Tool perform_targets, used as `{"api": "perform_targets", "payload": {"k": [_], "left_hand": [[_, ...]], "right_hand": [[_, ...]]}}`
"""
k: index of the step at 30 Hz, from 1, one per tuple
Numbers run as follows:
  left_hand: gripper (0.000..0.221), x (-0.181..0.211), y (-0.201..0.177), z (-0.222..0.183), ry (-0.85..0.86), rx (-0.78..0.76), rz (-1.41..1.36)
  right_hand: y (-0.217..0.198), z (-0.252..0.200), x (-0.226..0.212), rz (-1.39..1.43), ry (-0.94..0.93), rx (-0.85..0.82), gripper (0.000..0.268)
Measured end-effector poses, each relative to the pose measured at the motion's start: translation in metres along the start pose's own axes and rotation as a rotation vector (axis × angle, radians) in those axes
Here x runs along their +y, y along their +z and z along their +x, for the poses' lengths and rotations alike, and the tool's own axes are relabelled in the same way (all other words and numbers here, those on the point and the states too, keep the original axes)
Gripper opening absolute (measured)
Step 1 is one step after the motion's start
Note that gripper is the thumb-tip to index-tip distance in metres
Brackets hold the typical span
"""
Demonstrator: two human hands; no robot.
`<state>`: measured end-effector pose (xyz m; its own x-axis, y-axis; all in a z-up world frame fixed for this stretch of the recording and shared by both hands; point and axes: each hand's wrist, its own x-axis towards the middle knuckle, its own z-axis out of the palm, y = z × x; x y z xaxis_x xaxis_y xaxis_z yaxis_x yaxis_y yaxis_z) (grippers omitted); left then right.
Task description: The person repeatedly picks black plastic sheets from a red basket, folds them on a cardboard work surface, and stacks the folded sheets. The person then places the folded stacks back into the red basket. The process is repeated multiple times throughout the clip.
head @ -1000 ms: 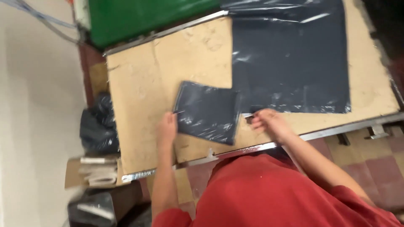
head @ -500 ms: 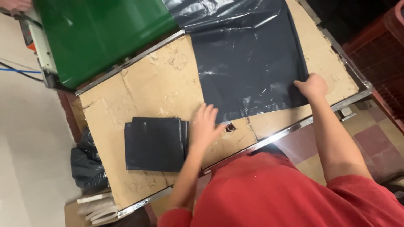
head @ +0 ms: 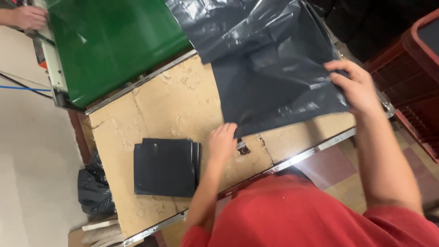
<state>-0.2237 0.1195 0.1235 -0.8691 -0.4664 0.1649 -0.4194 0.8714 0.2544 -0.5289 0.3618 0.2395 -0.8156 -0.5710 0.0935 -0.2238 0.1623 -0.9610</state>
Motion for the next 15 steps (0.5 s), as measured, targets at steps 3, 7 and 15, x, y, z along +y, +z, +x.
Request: {"api": "perform_targets", "payload": {"k": [3,7,15], "left_hand": [[0.038,0.008,-0.122,-0.03,0.17,-0.186,-0.17],[0.026,0.03,-0.237,-0.072,0.533,-0.253,-0.471],[0.03,0.072,-0.317,-0.015,0.591,-0.366,-0.732]], "right_hand": [[-0.067,-0.037,0.001,0.223,0.279,-0.128,0.027],[-0.137,-0.07,0.017,-0.268,-0.385,-0.506,0.04],[-0.152,-0.086,-0.016,-0.409,-0.423,-0.464,0.028]]}}
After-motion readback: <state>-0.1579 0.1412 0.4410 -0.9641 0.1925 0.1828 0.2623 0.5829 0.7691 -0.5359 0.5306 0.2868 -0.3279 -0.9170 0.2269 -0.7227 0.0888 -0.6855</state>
